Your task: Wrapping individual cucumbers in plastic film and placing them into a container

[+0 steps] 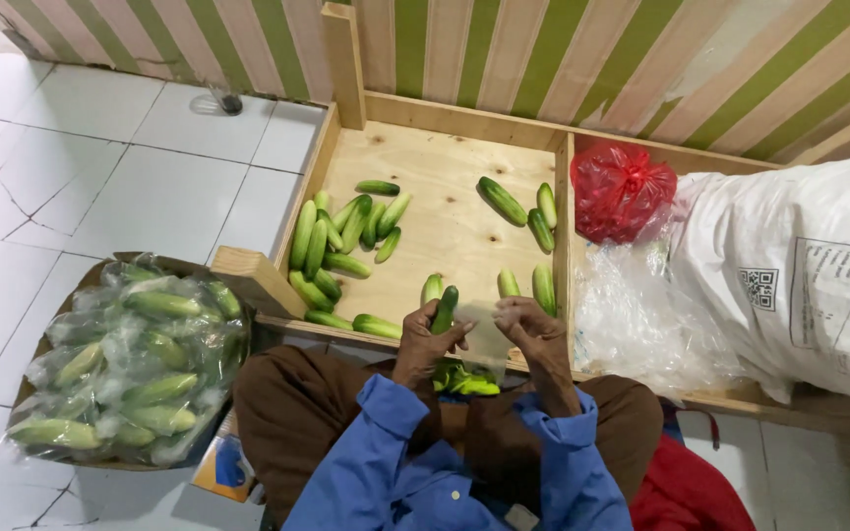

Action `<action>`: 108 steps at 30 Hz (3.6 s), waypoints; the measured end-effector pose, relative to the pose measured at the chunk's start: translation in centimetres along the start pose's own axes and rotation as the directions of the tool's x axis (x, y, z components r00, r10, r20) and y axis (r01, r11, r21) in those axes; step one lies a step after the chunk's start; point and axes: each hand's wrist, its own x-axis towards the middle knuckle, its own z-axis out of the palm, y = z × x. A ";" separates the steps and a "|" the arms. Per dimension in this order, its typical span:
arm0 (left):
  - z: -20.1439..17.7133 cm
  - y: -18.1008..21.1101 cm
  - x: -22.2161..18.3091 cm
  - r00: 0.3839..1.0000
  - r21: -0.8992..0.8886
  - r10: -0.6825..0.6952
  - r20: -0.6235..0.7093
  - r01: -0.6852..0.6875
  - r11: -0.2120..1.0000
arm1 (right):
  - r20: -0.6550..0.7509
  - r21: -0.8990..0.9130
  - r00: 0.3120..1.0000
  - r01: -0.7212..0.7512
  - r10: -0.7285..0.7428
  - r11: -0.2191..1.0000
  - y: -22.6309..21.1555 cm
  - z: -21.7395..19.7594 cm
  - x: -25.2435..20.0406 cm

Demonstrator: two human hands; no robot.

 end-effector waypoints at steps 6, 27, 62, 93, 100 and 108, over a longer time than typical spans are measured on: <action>-1.3 -3.8 0.3 0.996 -0.077 0.030 -0.082 -0.036 0.996 | -0.067 -0.009 0.998 -0.006 0.005 1.000 4.3 -1.5 0.1; 1.8 -4.0 -0.7 0.622 0.814 0.781 0.061 -0.484 0.322 | -0.141 -0.615 0.973 0.060 -0.184 0.787 4.9 3.8 -2.0; -2.7 -5.7 -3.5 0.875 0.613 0.461 0.146 -0.446 0.652 | -0.217 0.251 0.884 -0.360 0.415 0.898 6.9 4.4 -4.2; -2.0 -7.5 -4.0 0.827 0.640 0.451 -0.335 -0.151 0.753 | -0.476 -0.520 0.864 -0.427 0.165 0.740 9.2 3.4 -6.0; -2.5 -6.3 -3.2 0.772 0.636 0.494 -0.400 -0.155 0.756 | -0.247 -0.515 0.949 -0.302 0.198 0.802 2.8 5.7 -6.0; -3.4 -4.8 -2.0 0.792 0.674 0.514 -0.330 -0.183 0.715 | -0.124 -0.503 0.986 0.034 -0.112 0.863 -1.4 4.7 -5.3</action>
